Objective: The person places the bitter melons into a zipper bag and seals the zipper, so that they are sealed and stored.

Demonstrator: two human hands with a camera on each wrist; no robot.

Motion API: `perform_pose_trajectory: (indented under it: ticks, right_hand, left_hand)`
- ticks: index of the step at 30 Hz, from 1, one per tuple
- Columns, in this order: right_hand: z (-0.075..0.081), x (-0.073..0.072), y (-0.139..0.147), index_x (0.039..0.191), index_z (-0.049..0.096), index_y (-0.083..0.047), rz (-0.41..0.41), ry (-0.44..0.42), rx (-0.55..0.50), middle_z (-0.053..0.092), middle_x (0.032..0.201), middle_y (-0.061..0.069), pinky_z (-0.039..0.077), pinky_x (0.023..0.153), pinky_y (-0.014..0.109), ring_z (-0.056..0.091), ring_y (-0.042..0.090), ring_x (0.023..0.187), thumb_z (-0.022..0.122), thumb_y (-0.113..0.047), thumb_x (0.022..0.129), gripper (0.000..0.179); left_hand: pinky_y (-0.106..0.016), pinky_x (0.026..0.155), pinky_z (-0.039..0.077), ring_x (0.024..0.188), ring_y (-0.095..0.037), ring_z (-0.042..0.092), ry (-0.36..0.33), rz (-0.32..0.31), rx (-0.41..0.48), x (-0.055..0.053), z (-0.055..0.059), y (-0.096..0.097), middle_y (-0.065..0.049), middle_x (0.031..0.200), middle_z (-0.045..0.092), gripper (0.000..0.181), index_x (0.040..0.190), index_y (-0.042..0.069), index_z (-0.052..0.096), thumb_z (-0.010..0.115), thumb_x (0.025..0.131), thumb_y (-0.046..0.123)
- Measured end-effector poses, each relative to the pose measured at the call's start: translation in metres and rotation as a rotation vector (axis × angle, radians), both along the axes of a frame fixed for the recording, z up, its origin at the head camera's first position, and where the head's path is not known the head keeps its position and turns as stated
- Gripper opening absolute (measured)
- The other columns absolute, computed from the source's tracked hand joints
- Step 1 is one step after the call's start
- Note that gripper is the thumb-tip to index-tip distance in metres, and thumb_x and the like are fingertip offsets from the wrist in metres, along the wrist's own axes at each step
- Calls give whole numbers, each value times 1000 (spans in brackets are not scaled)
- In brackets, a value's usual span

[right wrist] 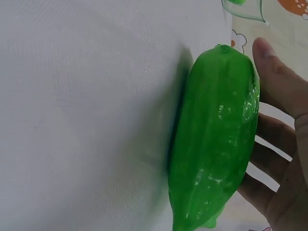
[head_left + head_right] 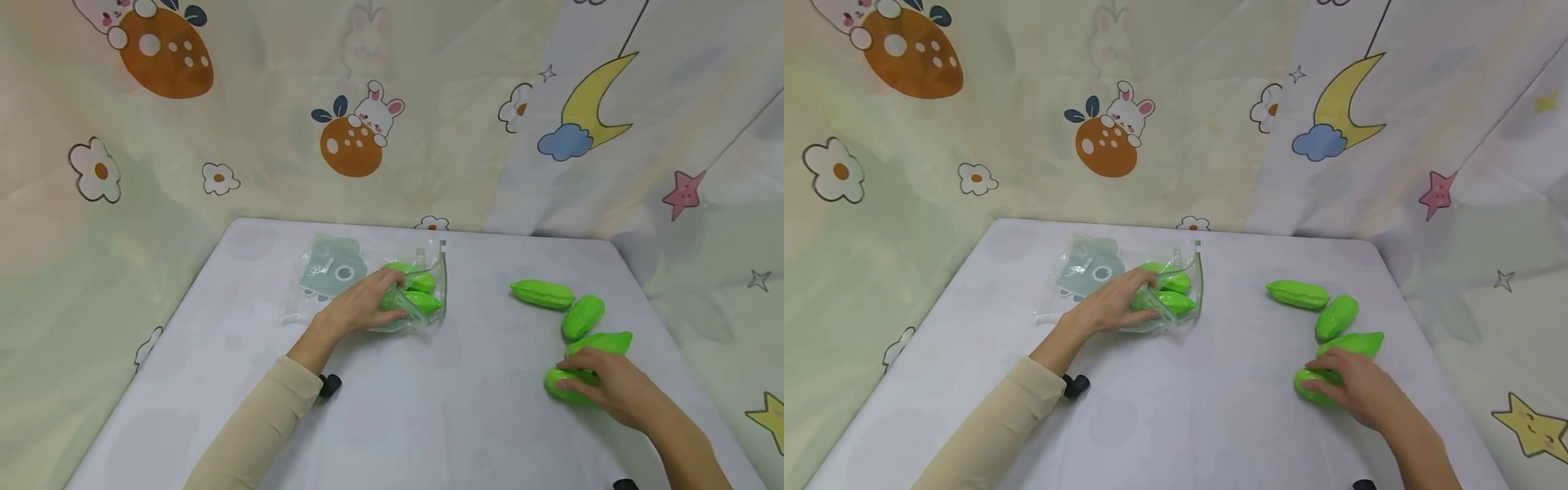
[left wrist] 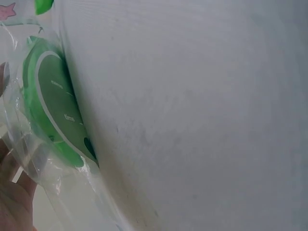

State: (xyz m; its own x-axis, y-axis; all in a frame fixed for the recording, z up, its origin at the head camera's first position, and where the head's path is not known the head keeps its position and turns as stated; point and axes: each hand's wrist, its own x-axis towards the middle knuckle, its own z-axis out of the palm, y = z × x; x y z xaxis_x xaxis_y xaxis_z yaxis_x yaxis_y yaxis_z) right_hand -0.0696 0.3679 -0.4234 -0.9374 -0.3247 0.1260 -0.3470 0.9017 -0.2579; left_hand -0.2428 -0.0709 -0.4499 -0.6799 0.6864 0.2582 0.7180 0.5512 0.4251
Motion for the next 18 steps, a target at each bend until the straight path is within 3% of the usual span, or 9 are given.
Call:
perform_pose_trajectory:
  ticks: [3,10,18]
  right_hand:
    - [-5,4,3,105,80,-21,25,-7,-7,73,109,-4,54,84,35,69,25,101,90,-39,75,37]
    - [-13,9,9,127,74,-16,39,-118,5,68,125,6,50,90,27,64,33,113,91,-52,68,72]
    - [-12,6,10,133,70,-17,107,-57,51,66,122,-3,53,87,30,64,25,111,92,-20,66,70]
  left_hand:
    - [-36,100,50,115,-16,56,-2,-3,-5,0,0,0,0,132,56,52,128,16,52,78,91,41]
    - [-37,101,50,116,-16,56,-7,1,-2,0,0,1,0,131,56,50,128,16,53,77,92,41]
    - [-36,100,50,115,-16,56,-4,8,-7,0,1,-1,0,131,56,52,129,16,52,78,92,42]
